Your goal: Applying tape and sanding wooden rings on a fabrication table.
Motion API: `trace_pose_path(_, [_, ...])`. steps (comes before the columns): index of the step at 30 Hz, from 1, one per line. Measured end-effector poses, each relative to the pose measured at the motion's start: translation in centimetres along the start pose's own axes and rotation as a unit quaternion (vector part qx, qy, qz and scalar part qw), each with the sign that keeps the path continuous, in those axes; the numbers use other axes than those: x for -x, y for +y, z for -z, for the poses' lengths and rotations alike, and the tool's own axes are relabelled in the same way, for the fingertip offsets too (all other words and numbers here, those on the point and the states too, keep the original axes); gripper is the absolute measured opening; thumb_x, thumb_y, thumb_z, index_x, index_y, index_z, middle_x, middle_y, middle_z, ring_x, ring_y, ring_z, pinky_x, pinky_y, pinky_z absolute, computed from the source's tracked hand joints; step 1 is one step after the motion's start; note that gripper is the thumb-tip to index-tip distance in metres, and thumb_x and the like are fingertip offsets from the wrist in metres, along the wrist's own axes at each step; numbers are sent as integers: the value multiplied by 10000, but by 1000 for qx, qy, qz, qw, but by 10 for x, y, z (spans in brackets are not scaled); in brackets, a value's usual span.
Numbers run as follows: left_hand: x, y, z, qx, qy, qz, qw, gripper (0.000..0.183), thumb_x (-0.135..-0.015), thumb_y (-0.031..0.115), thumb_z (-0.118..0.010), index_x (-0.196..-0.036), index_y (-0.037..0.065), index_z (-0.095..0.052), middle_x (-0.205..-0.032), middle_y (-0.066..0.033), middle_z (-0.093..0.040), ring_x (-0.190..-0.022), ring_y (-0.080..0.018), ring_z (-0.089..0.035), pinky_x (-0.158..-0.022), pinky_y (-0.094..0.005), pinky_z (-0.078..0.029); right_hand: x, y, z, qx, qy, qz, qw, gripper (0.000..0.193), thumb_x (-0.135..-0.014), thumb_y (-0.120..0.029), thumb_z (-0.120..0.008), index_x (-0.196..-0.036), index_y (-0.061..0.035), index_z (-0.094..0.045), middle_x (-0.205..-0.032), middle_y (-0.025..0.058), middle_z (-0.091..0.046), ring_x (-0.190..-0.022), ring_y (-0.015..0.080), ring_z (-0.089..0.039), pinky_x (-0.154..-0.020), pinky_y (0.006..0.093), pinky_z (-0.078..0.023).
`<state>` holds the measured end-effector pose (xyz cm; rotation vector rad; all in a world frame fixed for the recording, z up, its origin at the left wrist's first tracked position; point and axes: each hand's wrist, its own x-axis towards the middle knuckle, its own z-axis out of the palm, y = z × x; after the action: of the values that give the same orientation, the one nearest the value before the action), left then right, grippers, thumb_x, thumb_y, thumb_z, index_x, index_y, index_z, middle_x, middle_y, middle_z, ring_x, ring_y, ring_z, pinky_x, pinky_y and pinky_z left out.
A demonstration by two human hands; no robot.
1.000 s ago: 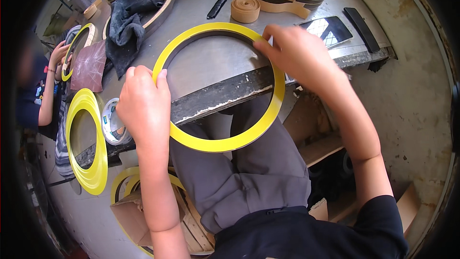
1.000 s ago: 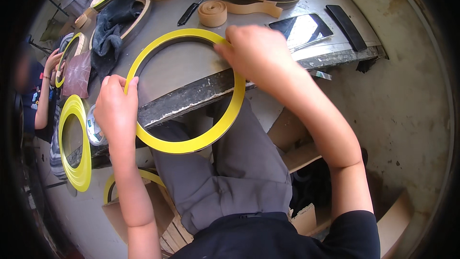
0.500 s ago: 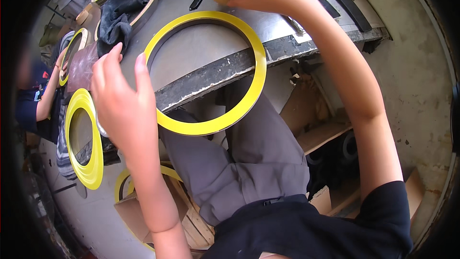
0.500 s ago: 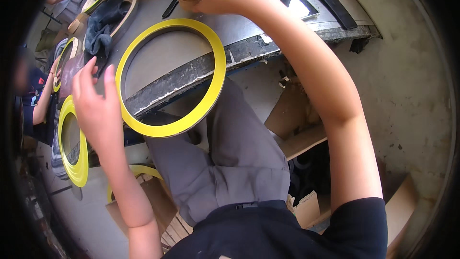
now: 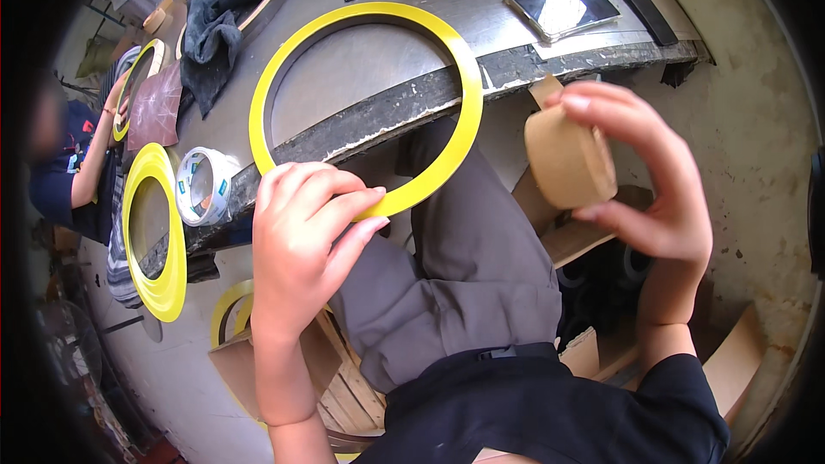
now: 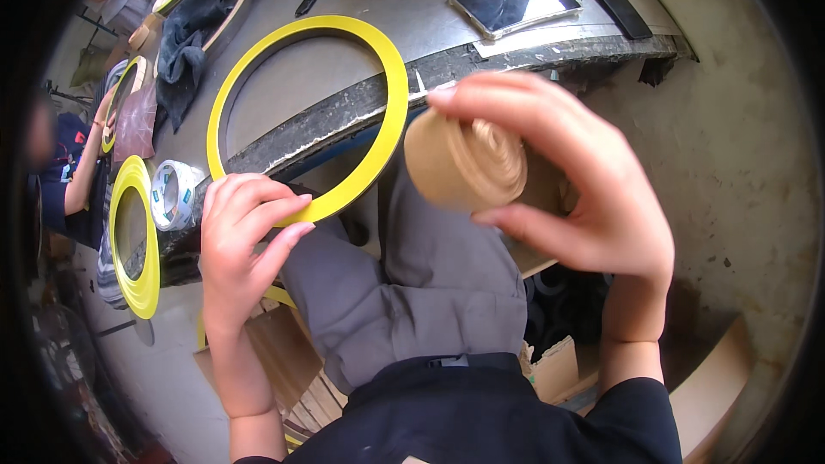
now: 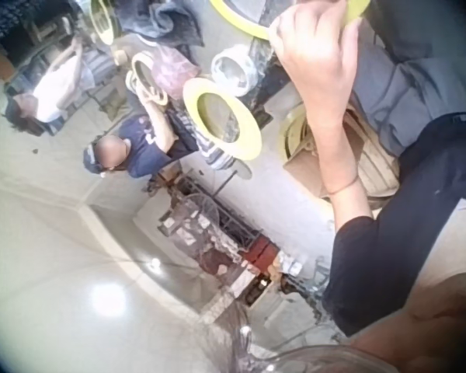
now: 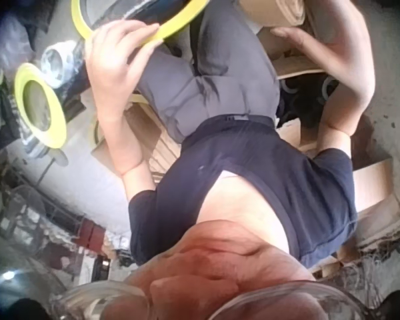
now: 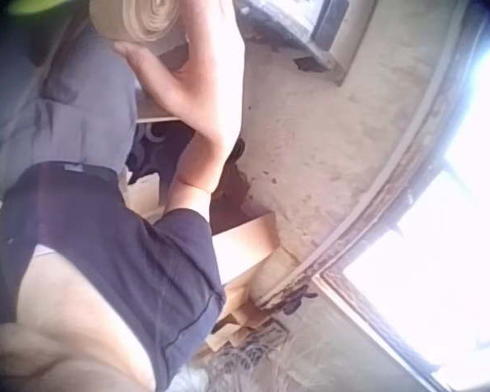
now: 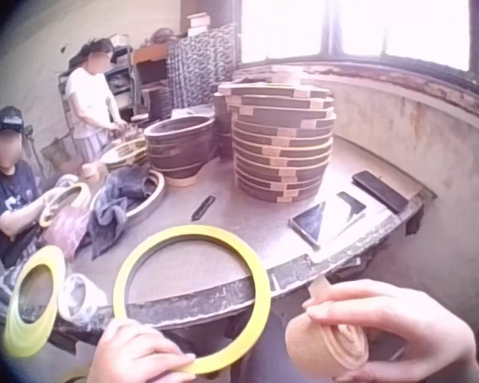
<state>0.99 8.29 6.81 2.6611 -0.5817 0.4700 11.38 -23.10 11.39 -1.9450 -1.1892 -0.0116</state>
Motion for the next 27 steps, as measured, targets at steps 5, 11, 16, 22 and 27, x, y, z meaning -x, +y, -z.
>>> trace_pose_path(5, [-2,6,-4,41,3,39,998,330,-711,97,-814,-1023,37,-724,-967,-81,-663,-907,-280,-617,-881,-405,-445,7,5,-26,-83,-32,-14,996,724,-658,-89,-851,-1333,-4,-601,-1285,227,-629,-1220,364,-610,-1034,439,-476])
trace_pose_path(11, [-7,1,-9,26,29,34,999,313,-701,95,-820,-987,33,-708,-920,-71,-643,-863,-282,-615,-819,-406,-457,-8,7,-35,-114,-19,-4,993,691,-706,-103,-841,-1344,-2,-595,-1297,234,-627,-1233,366,-602,-1040,450,-471])
trace_pose_path(16, [0,27,11,-61,137,57,987,530,-777,269,-829,-1217,48,-634,-1089,-88,-648,-1004,-317,-591,-939,-455,-435,-12,-12,-46,-249,-13,40,968,657,-701,-159,-846,-1310,-46,-625,-1227,279,-638,-1143,438,-635,-946,513,-524])
trace_pose_path(22, [39,98,16,533,294,183,772,553,-950,522,-640,-1196,31,-566,-1125,-116,-599,-1119,-214,-586,-941,-345,-484,-23,-52,-77,-338,-103,113,929,556,-729,-120,-855,-1243,-128,-646,-1212,233,-667,-1122,390,-687,-1095,567,-418])
trace_pose_path(27, [73,92,36,672,124,220,696,832,-976,622,-524,-1467,-19,-321,-1406,-163,-442,-1343,-247,-463,-1115,-389,-376,-51,-73,-98,-310,-156,202,916,353,-831,-180,-749,-1182,-173,-727,-1289,162,-665,-1208,342,-638,-1222,618,-104])
